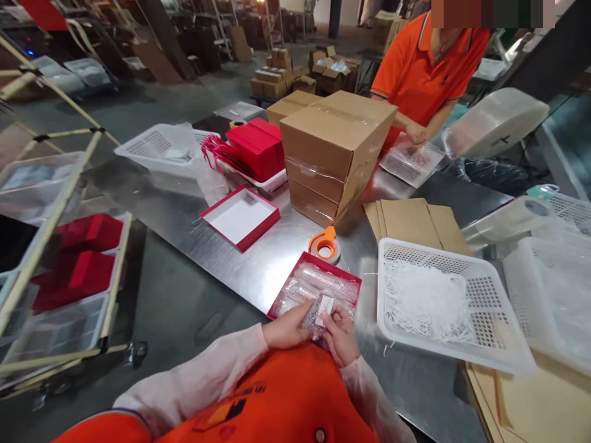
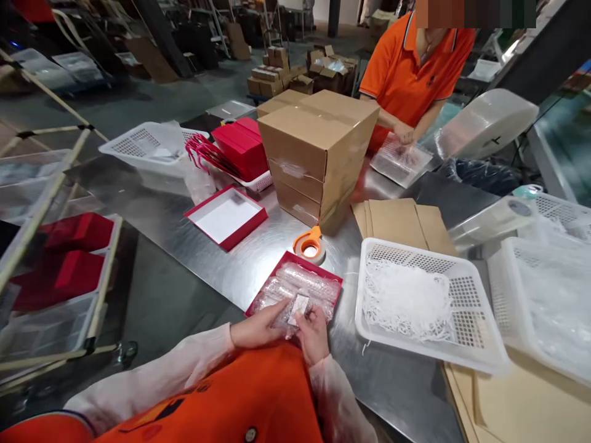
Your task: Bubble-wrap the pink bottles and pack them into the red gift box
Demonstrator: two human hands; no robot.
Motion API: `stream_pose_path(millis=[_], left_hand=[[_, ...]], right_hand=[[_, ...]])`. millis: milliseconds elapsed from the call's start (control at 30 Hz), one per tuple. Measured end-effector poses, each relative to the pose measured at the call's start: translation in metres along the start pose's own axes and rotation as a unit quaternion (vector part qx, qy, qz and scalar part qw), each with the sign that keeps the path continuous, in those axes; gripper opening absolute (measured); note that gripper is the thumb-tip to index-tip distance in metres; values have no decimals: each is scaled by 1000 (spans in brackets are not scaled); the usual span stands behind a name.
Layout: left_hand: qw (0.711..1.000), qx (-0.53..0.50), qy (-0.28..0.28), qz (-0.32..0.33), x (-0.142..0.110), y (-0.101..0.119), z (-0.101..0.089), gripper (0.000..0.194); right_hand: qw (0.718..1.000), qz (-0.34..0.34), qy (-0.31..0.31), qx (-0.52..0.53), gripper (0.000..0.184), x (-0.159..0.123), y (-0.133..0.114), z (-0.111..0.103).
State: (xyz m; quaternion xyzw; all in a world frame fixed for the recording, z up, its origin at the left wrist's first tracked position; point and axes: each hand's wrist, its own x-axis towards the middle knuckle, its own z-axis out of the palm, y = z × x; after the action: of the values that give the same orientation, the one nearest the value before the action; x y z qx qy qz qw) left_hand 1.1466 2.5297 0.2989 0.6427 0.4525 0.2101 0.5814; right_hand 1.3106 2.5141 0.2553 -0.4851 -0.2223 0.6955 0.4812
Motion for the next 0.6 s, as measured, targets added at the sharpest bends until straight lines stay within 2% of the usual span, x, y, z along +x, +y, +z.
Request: stream_pose_path(millis=[67, 200, 267, 333, 400, 433, 467, 533, 600], left_hand=[[999, 2, -25, -21, 1, -8, -7, 57], [997, -24, 30, -63, 6, -13, -13, 33], [990, -102, 48, -81, 10, -11, -13, 35], [981, -168, 70, -71, 15, -7, -17, 43], [983, -151, 96, -28, 25, -5, -29, 47], [988, -109, 109, -3, 32, -5, -38, 46], [991, -48, 125, 19, 40, -5, -47, 43], [979, 111, 162, 58, 59, -6, -64, 35], [936, 292, 170, 93, 79, -7, -76, 29]], right_hand=[[999, -24, 10, -33, 60, 1, 7, -4], [976, -140, 16, -163, 54, 2, 4, -2], [959, -177, 25, -219, 48, 5, 0, 4], [955, -186, -1, -230, 45, 14, -5, 11], [950, -189, -42, -246, 42, 26, -12, 15], [936, -204, -49, -281, 40, 33, -17, 16], [912, -232, -37, -336, 39, 40, -22, 15], [834, -290, 19, -469, 36, 53, -33, 12], [756, -300, 57, -579, 35, 62, -38, 6]])
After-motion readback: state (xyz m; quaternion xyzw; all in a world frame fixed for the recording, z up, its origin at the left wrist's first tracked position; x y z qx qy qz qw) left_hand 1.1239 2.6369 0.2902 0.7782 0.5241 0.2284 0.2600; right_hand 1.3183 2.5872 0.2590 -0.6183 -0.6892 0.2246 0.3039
